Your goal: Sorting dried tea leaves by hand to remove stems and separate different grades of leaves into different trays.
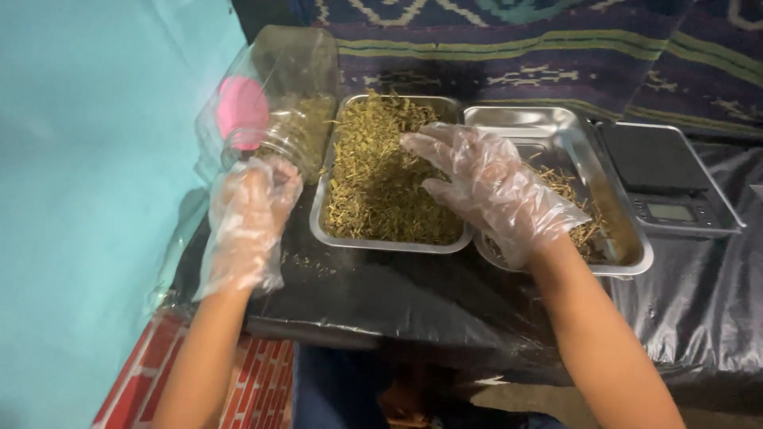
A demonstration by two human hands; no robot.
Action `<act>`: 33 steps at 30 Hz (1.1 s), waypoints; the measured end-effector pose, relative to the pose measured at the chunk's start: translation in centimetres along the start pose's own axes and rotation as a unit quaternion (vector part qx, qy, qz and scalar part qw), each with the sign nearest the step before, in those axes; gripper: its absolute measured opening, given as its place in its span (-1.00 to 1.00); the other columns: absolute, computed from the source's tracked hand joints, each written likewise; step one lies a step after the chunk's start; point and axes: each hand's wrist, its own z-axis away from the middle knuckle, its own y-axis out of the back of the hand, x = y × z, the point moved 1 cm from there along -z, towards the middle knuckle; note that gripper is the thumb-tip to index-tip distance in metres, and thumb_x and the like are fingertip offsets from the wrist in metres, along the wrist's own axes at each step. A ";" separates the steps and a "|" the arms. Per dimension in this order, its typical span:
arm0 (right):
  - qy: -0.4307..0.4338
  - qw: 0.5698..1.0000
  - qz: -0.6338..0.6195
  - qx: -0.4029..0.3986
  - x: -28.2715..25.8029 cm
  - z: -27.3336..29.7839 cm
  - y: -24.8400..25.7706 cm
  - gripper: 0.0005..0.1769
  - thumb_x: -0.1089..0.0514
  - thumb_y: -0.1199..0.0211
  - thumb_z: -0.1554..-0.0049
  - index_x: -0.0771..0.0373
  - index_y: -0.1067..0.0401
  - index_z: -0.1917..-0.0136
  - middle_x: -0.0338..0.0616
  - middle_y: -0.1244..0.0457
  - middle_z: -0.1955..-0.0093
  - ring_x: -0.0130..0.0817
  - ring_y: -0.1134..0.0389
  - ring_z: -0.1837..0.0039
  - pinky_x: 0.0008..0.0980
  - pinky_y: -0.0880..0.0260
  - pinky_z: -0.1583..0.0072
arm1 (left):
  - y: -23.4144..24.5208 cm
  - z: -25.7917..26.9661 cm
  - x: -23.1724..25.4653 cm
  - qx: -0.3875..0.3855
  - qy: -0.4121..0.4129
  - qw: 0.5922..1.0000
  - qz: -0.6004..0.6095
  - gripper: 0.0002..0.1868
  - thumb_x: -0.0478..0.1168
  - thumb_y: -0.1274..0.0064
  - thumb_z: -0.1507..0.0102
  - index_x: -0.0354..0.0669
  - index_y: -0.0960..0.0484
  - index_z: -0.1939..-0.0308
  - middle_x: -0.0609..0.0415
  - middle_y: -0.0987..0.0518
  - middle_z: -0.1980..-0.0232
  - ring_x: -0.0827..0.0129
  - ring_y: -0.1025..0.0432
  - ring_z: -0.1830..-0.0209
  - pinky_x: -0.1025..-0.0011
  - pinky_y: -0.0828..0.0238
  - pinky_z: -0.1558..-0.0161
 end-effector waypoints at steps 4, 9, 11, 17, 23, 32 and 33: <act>-0.063 0.998 -0.014 -0.010 -0.6 0.5 0.9 -0.27 -0.11 -0.35 -0.35 -0.04 -0.38 -0.74 -0.07 -0.31 -0.65 0.00 -0.27 -0.70 0.04 -0.36 -0.57 | -0.9 -1.7 0.6 -0.081 0.167 0.978 -0.096 -0.72 0.10 -0.54 -0.36 0.04 -0.91 0.09 -0.05 -0.77 0.24 -0.02 -0.72 0.14 0.08 -0.75 0.03; -0.028 1.000 -0.009 0.006 2.0 0.6 -2.8 -0.29 -0.30 -0.16 -0.43 -0.04 -0.39 -0.73 -0.05 -0.32 -0.64 -0.06 -0.29 -0.70 -0.06 -0.40 -0.57 | -4.9 -1.4 -4.2 -0.096 0.187 0.959 -0.188 -0.64 0.07 -0.43 -0.43 -0.16 -0.82 0.03 -0.10 -0.75 0.20 -0.10 -0.74 0.14 -0.07 -0.78 0.12; -0.065 0.997 -0.027 0.031 0.3 0.8 -0.7 -0.34 -0.09 -0.32 -0.42 0.13 -0.43 -0.70 0.13 -0.34 -0.56 0.13 -0.33 -0.63 0.12 -0.38 -0.55 | -0.8 -1.5 1.5 -0.194 0.100 0.912 -0.348 -0.51 0.01 -0.45 -0.33 -0.12 -0.62 -0.19 0.00 -0.72 0.17 0.11 -0.69 0.16 0.13 -0.70 0.13; 0.056 0.951 0.304 -0.027 9.7 2.3 -9.6 -0.19 -0.10 -0.32 -0.13 0.06 -0.34 -0.62 -0.06 -0.01 -0.79 -0.02 -0.01 -0.81 0.15 0.12 -0.75 | 3.2 1.9 10.9 -0.006 -0.060 0.997 0.048 -0.71 0.15 -0.37 -0.49 0.15 -0.76 0.18 0.30 -0.57 0.51 0.31 -0.56 0.52 0.46 -0.60 0.36; -0.016 0.987 0.150 0.063 8.9 0.6 -8.8 -0.56 -0.12 -0.05 -0.59 0.11 -0.51 -0.52 -0.09 -0.38 -0.46 -0.18 -0.38 -0.60 -0.18 -0.44 -0.56 | 0.1 -7.8 12.9 0.020 -0.376 0.923 -0.072 -0.77 -0.14 -0.24 -0.55 0.04 -0.61 -0.27 0.14 -0.61 -0.29 0.22 -0.60 -0.22 0.25 -0.75 -0.14; -0.169 0.984 -0.048 -0.014 6.3 -1.0 -5.9 -0.58 -0.28 -0.46 -0.30 -0.43 -0.63 -0.41 -0.32 -0.47 -0.32 -0.20 -0.52 -0.39 -0.13 -0.67 -0.30 | -8.0 -7.9 8.9 0.150 -0.428 0.869 -0.198 -0.69 0.04 -0.04 -0.65 -0.06 -0.59 -0.30 0.04 -0.51 -0.25 0.15 -0.51 -0.32 0.22 -0.59 -0.21; -0.168 0.984 -0.050 -0.016 5.6 -1.2 -5.9 -0.58 -0.28 -0.46 -0.30 -0.43 -0.63 -0.41 -0.32 -0.47 -0.32 -0.20 -0.52 -0.39 -0.13 -0.67 -0.30 | -8.2 -7.3 8.2 0.148 -0.426 0.870 -0.198 -0.69 0.04 -0.04 -0.65 -0.06 -0.59 -0.30 0.04 -0.51 -0.25 0.15 -0.51 -0.32 0.22 -0.59 -0.21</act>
